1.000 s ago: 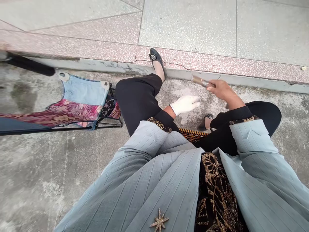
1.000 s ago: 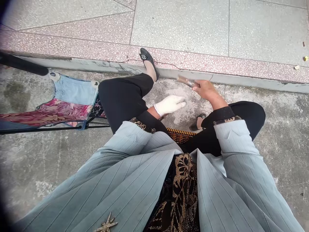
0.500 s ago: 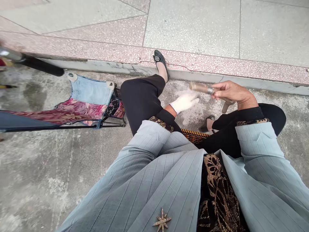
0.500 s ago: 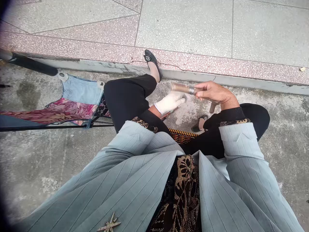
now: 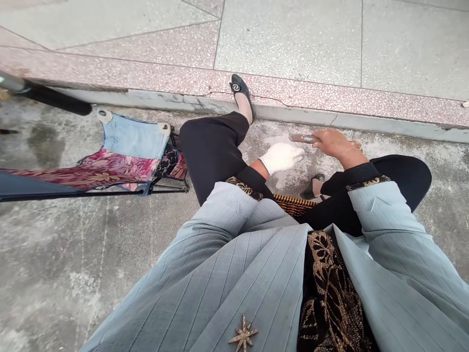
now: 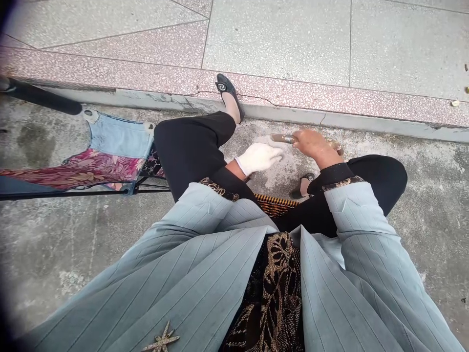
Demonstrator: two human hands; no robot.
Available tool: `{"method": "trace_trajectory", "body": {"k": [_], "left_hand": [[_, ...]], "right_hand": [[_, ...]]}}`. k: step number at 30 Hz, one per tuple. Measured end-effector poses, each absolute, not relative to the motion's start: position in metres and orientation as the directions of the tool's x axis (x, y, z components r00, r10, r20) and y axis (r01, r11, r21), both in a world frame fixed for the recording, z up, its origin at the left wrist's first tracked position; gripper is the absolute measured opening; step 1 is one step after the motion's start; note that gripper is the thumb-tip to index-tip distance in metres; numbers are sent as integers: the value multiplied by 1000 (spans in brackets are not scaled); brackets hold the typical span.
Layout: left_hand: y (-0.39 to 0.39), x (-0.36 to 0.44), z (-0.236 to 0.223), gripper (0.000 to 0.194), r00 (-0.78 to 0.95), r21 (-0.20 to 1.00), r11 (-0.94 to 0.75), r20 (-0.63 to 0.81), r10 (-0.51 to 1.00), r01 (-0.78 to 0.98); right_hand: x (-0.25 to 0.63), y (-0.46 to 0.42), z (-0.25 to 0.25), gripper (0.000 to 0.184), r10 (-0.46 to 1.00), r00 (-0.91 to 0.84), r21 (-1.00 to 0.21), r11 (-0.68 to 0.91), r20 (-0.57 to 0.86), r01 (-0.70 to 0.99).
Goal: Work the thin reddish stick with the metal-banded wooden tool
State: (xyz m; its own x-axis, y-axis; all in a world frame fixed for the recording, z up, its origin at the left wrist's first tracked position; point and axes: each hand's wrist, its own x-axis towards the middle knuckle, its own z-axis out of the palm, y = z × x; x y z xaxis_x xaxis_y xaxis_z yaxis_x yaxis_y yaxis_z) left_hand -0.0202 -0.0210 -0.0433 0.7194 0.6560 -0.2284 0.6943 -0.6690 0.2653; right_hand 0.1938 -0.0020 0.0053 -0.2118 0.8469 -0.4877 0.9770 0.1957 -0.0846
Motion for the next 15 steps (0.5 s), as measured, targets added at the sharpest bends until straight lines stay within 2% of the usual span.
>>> {"method": "trace_trajectory", "body": {"k": [2, 4, 6, 9, 12, 15], "left_hand": [[-20, -22, -42, 39, 704, 243, -661, -223, 674, 710], [-18, -25, -38, 38, 690, 230, -651, -220, 689, 723], [-16, -28, -33, 38, 677, 217, -641, -221, 702, 736], [-11, -32, -28, 39, 637, 217, -599, -220, 739, 771], [-5, -34, -34, 39, 623, 304, -557, -198, 756, 773], [-3, -29, -49, 37, 676, 421, -573, -148, 722, 703]], "right_hand": [[192, -3, 5, 32, 785, -241, -39, 267, -570, 963], [194, -3, 2, 28, 716, -287, -82, 307, -636, 948], [199, -3, -1, 28, 644, -344, -201, 287, -684, 937], [206, -1, -3, 36, 520, -484, -461, 185, -704, 868], [211, -2, 5, 52, 418, -670, -719, 56, -613, 693], [217, -4, 18, 65, 430, -761, -854, -52, -486, 517]]}}
